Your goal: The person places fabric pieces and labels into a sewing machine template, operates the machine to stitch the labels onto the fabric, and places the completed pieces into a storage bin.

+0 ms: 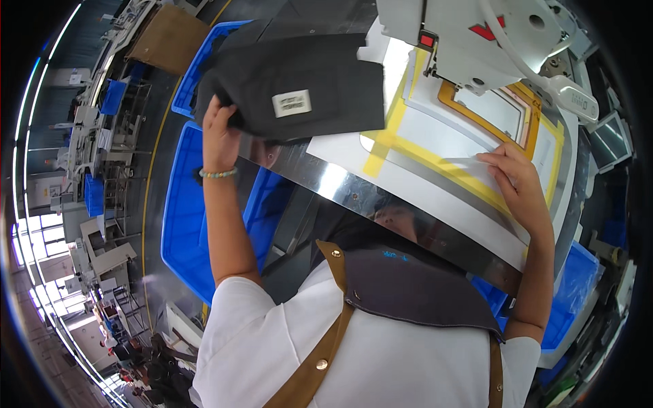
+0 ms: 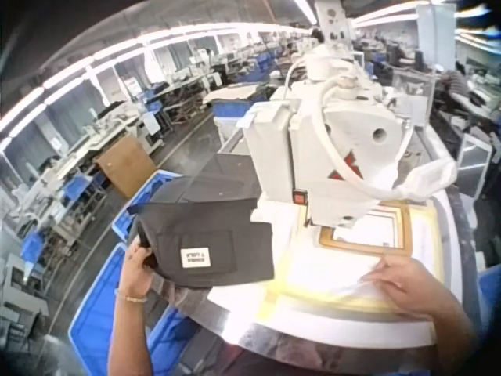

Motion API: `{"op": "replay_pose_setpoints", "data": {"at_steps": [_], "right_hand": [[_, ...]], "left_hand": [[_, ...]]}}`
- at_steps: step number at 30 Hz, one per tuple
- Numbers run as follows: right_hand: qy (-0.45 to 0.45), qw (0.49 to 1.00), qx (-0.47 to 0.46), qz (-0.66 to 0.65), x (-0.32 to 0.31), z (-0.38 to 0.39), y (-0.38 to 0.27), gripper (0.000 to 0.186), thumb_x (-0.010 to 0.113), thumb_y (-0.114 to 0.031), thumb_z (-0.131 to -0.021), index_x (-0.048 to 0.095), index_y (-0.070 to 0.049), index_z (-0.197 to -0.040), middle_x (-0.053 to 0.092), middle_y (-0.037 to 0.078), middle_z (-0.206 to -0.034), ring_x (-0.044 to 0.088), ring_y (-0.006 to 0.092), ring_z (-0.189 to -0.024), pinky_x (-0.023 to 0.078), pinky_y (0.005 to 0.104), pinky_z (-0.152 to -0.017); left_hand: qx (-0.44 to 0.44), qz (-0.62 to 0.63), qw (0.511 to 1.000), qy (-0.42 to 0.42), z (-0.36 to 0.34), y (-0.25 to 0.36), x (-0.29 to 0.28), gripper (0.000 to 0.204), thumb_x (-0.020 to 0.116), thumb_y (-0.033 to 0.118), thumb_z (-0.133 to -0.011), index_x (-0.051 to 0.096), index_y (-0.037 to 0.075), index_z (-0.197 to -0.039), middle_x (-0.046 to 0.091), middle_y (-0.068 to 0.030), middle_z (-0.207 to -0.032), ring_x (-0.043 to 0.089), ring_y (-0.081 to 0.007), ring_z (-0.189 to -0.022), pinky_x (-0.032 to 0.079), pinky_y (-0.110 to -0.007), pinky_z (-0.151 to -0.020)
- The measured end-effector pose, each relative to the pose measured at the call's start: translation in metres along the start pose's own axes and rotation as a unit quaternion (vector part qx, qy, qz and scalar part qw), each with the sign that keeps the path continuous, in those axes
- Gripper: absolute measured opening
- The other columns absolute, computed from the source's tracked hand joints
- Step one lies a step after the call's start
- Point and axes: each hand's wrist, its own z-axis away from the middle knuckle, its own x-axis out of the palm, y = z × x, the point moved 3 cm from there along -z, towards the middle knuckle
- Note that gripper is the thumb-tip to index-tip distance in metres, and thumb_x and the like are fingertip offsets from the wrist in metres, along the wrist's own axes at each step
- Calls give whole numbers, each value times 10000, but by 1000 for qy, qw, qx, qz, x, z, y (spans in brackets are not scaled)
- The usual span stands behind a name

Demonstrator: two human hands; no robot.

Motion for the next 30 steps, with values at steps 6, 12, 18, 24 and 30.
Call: {"op": "replay_pose_setpoints", "data": {"at_steps": [6,12,18,24,30], "right_hand": [[38,992,99,-67,1,-3,9,135,703,3,-967,705,59,-1090,697,94,-960,625,167,-871,508,298,-819],[29,991,112,-62,3,-2,16,116,721,-28,-964,705,62,-1036,693,82,-914,621,150,-859,509,294,-819],[53,993,74,-76,-23,-5,19,138,736,-66,-982,747,59,-1039,718,77,-963,650,143,-902,509,284,-834],[79,987,136,-30,-93,-22,27,243,696,-184,-1055,764,46,-1093,726,31,-978,643,116,-911,520,277,-847],[-20,979,201,-2,-61,-83,38,274,732,-163,-998,770,-59,-1249,705,71,-888,666,179,-844,531,363,-789]], "left_hand": [[-61,-297,913,274,75,-33,-258,191,512,30,-1023,675,50,-1123,706,-25,-991,652,-125,-874,528,-310,-817],[-49,-646,703,292,97,-104,-323,240,540,11,-941,632,67,-1156,745,-243,-1088,722,-470,-1012,542,-539,-876],[-87,-703,572,413,85,-113,-358,438,652,193,-958,660,57,-1374,731,-242,-1275,703,-471,-1147,558,-576,-960],[373,-653,504,425,-8,-53,-211,354,663,190,-1011,685,-18,-1296,666,-212,-1411,623,-411,-1317,507,-570,-1066],[267,-508,810,-124,-51,16,84,340,600,101,-1082,689,-4,-1393,679,-196,-1451,628,-363,-1358,488,-462,-1141]]}}
